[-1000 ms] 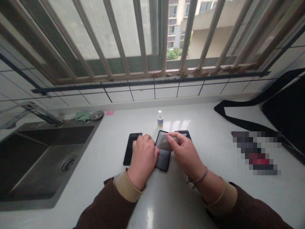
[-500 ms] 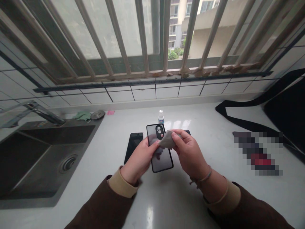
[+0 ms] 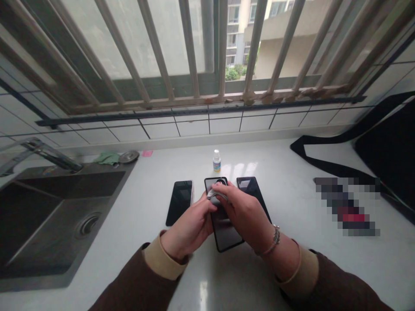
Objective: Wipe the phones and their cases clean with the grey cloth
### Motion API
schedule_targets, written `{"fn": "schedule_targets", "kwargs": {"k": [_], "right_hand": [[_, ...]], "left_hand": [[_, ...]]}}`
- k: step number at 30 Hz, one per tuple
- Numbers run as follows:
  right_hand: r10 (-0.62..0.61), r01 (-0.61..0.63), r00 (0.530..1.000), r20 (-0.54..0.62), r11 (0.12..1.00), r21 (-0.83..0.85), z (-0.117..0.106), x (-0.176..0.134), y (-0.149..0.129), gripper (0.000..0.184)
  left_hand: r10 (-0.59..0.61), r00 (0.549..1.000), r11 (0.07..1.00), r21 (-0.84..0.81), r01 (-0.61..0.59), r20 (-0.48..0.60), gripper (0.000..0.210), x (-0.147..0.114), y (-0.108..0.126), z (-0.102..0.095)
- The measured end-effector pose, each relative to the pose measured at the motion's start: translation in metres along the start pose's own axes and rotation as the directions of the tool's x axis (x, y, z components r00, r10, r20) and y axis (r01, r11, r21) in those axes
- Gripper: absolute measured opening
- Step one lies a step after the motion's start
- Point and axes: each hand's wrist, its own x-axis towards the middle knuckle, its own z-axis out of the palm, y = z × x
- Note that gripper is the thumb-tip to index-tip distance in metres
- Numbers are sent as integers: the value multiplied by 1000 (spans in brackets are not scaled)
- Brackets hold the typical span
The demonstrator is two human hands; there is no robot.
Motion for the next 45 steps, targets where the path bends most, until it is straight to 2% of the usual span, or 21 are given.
{"fn": "schedule_targets", "kwargs": {"k": [2, 3, 7, 10, 12, 14, 15, 16, 18, 19, 20, 21, 22, 24, 25, 26, 28, 31, 37, 41, 45], "right_hand": [[-58, 58, 996, 61, 998, -7, 5, -2, 3, 34], [-76, 77, 994, 80, 997, -5, 6, -3, 4, 34], [-176, 176, 977, 121, 984, 12, 4, -1, 1, 27], [-177, 179, 981, 84, 983, -24, 1, 1, -6, 22], [-95, 96, 994, 47, 995, -16, 0, 2, -10, 16], [89, -89, 996, -6, 994, 65, -3, 4, -10, 12], [210, -203, 977, -45, 971, 130, -5, 5, -9, 12], [336, -312, 937, -96, 929, 199, -7, 6, -7, 14], [539, -462, 813, -218, 827, 320, -12, 9, -3, 20], [593, -495, 759, -269, 794, 354, -13, 10, -1, 22], [602, -499, 739, -301, 790, 356, -14, 11, 0, 23], [569, -478, 762, -308, 816, 324, -14, 11, 1, 22], [494, -428, 820, -288, 864, 265, -12, 10, 1, 19], [258, -238, 952, -166, 963, 128, -7, 7, -2, 13], [130, -123, 987, -95, 989, 78, -4, 5, -3, 14], [23, -21, 999, -35, 999, 44, -1, 3, -5, 18], [-110, 110, 993, 38, 994, 0, 3, 0, -7, 23], [-194, 197, 978, 81, 980, -27, 3, -1, -10, 24], [-407, 383, 897, 172, 910, 156, -4, 0, -22, 21], [-429, 395, 882, 195, 899, 189, -1, -1, -24, 21], [-373, 366, 907, 193, 928, 72, 3, -2, -16, 23]], "left_hand": [[38, 999, 998, -47, -39, -22, 41, 2, 0, 2], [49, 998, 997, -63, -51, -32, 40, 3, 1, 3], [78, 994, 993, -88, -84, -77, 63, 8, 3, 6], [73, 989, 992, -91, -85, -129, 63, 8, 5, 4], [21, 987, 996, -80, -33, -156, 62, 5, 9, 1], [-69, 986, 997, -50, 62, -153, 63, 2, 14, -1], [-108, 984, 994, -26, 105, -139, 63, 0, 16, -2], [-135, 984, 991, 3, 136, -117, 64, -1, 18, -3], [-154, 985, 986, 60, 159, -72, 65, -4, 19, -4], [-156, 986, 984, 79, 160, -56, 64, -4, 19, -4], [-162, 986, 982, 87, 166, -44, 64, -5, 17, -4], [-178, 983, 980, 84, 180, -35, 64, -5, 15, -4], [-195, 980, 978, 70, 197, -31, 63, -5, 13, -4], [-192, 980, 981, 16, 193, -47, 55, -3, 10, -3], [-163, 984, 987, -17, 162, -68, 49, -2, 9, -3], [-125, 988, 991, -49, 121, -94, 45, -1, 9, -3], [-68, 988, 992, -111, 53, -135, 41, 2, 10, -2], [-70, 986, 980, -194, 40, -149, 46, 4, 14, -1], [-26, 969, 968, -250, -38, -246, 51, 7, 23, 0], [-23, 962, 965, -257, -49, -272, 46, 8, 24, -3], [-131, 967, 965, -251, 74, -220, 56, 7, 19, -7]]}}
